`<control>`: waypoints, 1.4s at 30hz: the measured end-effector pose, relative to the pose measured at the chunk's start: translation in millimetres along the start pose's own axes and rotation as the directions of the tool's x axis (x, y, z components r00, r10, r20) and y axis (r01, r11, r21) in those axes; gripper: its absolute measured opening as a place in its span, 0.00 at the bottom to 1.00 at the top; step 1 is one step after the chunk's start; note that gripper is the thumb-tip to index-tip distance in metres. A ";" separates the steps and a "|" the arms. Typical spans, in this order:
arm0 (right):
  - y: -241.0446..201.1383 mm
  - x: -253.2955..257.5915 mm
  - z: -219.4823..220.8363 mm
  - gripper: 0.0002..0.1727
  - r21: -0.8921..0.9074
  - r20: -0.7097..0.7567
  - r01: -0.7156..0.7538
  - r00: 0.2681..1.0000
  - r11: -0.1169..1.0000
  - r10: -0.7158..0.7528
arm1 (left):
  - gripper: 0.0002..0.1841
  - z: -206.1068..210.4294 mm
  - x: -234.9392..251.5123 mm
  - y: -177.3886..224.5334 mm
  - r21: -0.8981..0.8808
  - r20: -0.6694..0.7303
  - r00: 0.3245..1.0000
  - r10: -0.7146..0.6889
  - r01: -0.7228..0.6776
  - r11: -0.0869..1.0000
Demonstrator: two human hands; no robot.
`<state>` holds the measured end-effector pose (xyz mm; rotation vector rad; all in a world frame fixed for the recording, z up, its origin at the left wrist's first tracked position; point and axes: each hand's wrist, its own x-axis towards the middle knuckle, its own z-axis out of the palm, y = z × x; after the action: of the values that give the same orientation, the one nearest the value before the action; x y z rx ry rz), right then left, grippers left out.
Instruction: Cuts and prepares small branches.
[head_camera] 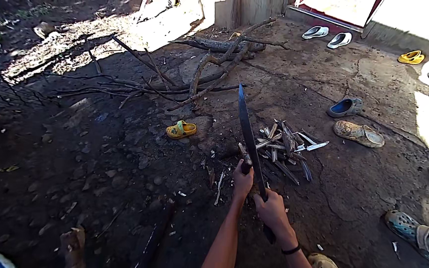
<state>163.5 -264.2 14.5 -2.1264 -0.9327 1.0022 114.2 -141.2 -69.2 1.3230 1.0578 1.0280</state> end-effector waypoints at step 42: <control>6.3 2.2 -33.0 0.15 -0.120 -0.064 0.001 0.998 0.993 -0.009 | 0.31 -78.2 11.7 110.4 0.950 0.264 0.713 -0.650 -0.073 0.305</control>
<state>193.6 -273.2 26.5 -2.2402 -0.9886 0.8896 43.2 -112.2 42.9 2.0245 1.3177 -0.5666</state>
